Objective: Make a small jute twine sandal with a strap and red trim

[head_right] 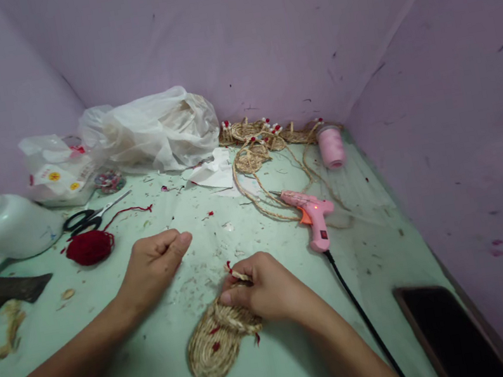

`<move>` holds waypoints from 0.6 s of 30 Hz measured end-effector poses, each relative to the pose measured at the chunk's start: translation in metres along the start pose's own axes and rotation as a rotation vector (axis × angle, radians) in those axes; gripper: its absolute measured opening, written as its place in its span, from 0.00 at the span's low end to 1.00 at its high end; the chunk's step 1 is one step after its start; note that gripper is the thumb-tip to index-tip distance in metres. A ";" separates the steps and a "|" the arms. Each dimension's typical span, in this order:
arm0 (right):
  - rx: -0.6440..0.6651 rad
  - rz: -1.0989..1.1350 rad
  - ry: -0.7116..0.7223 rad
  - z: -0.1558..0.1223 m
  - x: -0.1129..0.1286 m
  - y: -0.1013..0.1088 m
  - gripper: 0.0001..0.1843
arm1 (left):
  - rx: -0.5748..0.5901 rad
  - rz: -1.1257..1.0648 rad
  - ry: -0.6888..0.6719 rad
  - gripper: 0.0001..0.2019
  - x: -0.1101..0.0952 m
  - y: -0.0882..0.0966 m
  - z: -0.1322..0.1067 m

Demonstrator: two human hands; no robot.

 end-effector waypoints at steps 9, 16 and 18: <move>-0.104 0.007 0.151 -0.005 0.016 0.008 0.07 | 0.565 -0.169 0.113 0.09 -0.005 -0.035 -0.019; -0.098 -0.024 0.175 -0.004 0.015 0.003 0.03 | 0.590 -0.181 0.196 0.05 0.000 -0.041 -0.024; -0.142 -0.036 0.204 -0.006 0.018 0.006 0.07 | 0.594 -0.208 0.256 0.04 0.002 -0.039 -0.023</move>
Point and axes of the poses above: each hand's wrist, its own z-axis towards the middle knuckle, its own y-axis out of the back of the hand, x = y × z, the point moved 5 cm from there along z, towards the middle knuckle
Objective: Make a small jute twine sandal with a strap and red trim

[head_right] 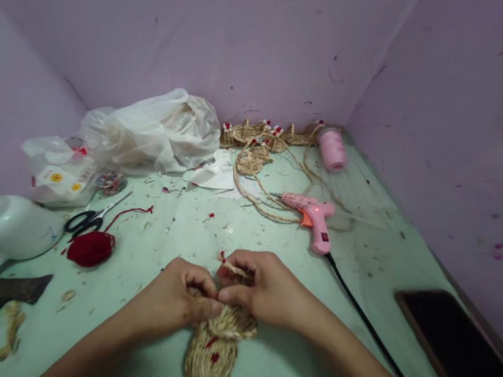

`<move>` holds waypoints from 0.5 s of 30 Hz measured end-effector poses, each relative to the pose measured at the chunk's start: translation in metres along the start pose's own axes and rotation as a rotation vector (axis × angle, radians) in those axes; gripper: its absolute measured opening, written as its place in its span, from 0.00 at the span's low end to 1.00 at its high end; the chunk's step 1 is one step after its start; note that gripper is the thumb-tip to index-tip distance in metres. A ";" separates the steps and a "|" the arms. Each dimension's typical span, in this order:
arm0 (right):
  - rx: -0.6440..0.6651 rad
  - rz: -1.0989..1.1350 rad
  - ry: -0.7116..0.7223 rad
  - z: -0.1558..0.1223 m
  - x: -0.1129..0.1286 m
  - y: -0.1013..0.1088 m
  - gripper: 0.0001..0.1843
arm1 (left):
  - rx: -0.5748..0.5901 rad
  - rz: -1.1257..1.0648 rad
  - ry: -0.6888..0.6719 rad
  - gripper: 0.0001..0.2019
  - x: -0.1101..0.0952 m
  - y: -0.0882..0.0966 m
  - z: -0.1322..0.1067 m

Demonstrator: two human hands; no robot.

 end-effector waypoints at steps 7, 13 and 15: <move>-0.181 -0.334 0.171 -0.014 0.022 0.021 0.14 | -0.071 0.005 0.025 0.05 -0.003 0.006 0.000; -0.163 -0.423 0.200 -0.014 0.023 0.011 0.09 | -0.262 0.072 -0.097 0.06 -0.003 0.006 -0.002; -0.132 -0.417 0.202 -0.014 0.022 0.008 0.07 | -0.273 0.067 -0.079 0.06 -0.003 0.005 -0.003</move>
Point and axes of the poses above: each hand's wrist, its own z-axis towards the middle knuckle, its own y-axis out of the back of the hand, x = y × z, the point moved 5 cm from there along z, towards the middle knuckle
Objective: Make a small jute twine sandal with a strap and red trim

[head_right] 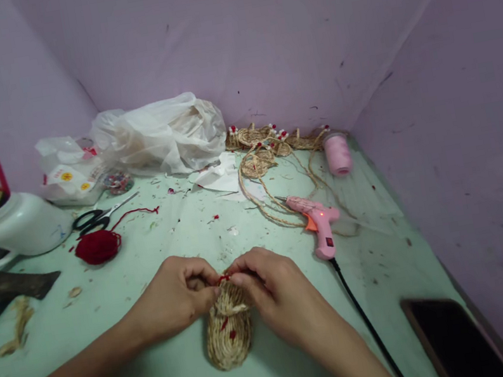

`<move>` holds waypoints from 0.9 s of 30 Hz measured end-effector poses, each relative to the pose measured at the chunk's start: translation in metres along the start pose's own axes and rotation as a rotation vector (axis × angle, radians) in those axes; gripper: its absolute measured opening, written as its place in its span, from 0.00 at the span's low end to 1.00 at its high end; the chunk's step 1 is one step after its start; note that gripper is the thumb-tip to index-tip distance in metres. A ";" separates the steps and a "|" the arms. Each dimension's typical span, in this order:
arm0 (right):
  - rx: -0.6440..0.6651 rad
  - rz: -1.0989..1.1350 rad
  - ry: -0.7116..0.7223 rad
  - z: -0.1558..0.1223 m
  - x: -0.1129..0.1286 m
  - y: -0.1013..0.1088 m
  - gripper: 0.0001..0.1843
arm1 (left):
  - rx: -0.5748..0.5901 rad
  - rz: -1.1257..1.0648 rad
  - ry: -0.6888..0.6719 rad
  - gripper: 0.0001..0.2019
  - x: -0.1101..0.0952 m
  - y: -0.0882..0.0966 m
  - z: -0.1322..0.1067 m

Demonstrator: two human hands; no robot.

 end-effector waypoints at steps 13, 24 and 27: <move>-0.103 0.049 -0.001 -0.004 0.002 -0.002 0.05 | 0.033 -0.068 -0.049 0.05 -0.008 -0.006 -0.005; 0.110 0.261 -0.247 0.001 -0.012 -0.015 0.05 | 0.077 -0.125 0.014 0.02 -0.004 -0.009 -0.008; 0.092 0.293 -0.260 0.000 -0.012 -0.017 0.05 | 0.085 -0.161 0.059 0.02 -0.006 -0.010 -0.010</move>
Point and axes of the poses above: each hand's wrist, its own z-axis towards the middle knuckle, its own y-axis out of the back of the hand, x = y × z, the point moved 5 cm from there along z, towards the middle knuckle
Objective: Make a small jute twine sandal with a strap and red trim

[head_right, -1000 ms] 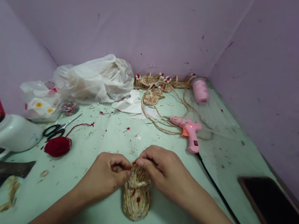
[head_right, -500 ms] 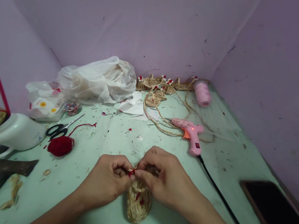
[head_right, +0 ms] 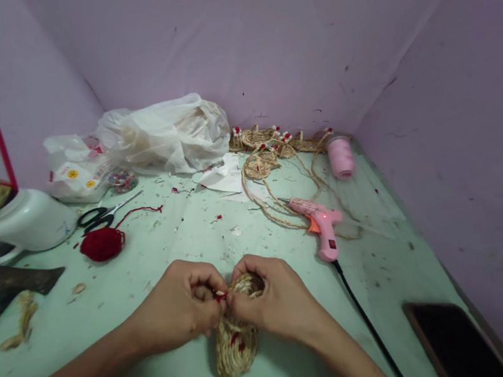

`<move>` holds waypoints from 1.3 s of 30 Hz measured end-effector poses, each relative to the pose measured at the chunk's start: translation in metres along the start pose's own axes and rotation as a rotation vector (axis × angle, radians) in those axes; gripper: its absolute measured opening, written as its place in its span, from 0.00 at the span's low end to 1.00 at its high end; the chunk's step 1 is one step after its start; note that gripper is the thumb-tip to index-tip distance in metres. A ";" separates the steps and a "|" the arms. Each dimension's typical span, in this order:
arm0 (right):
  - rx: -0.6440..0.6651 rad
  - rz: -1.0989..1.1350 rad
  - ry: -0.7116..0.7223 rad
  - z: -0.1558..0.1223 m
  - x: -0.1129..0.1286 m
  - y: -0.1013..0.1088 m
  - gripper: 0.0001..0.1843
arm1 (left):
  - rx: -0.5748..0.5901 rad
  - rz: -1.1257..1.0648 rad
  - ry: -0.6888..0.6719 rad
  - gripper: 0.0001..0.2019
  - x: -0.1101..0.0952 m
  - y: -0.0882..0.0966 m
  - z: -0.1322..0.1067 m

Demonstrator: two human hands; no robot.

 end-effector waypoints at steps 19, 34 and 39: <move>0.016 0.162 -0.060 0.002 0.002 -0.001 0.05 | 0.024 -0.013 -0.098 0.01 -0.006 0.004 0.002; 0.086 0.350 -0.114 -0.001 0.000 -0.001 0.07 | -0.042 -0.115 -0.109 0.02 -0.003 -0.006 0.001; -0.001 0.325 -0.145 -0.001 -0.003 0.002 0.05 | -0.075 -0.059 -0.199 0.03 -0.006 -0.007 -0.002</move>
Point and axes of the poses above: each hand's wrist, its own z-axis towards the middle knuckle, its own y-axis out of the back of the hand, x = y × z, the point moved 5 cm from there along z, towards the middle knuckle
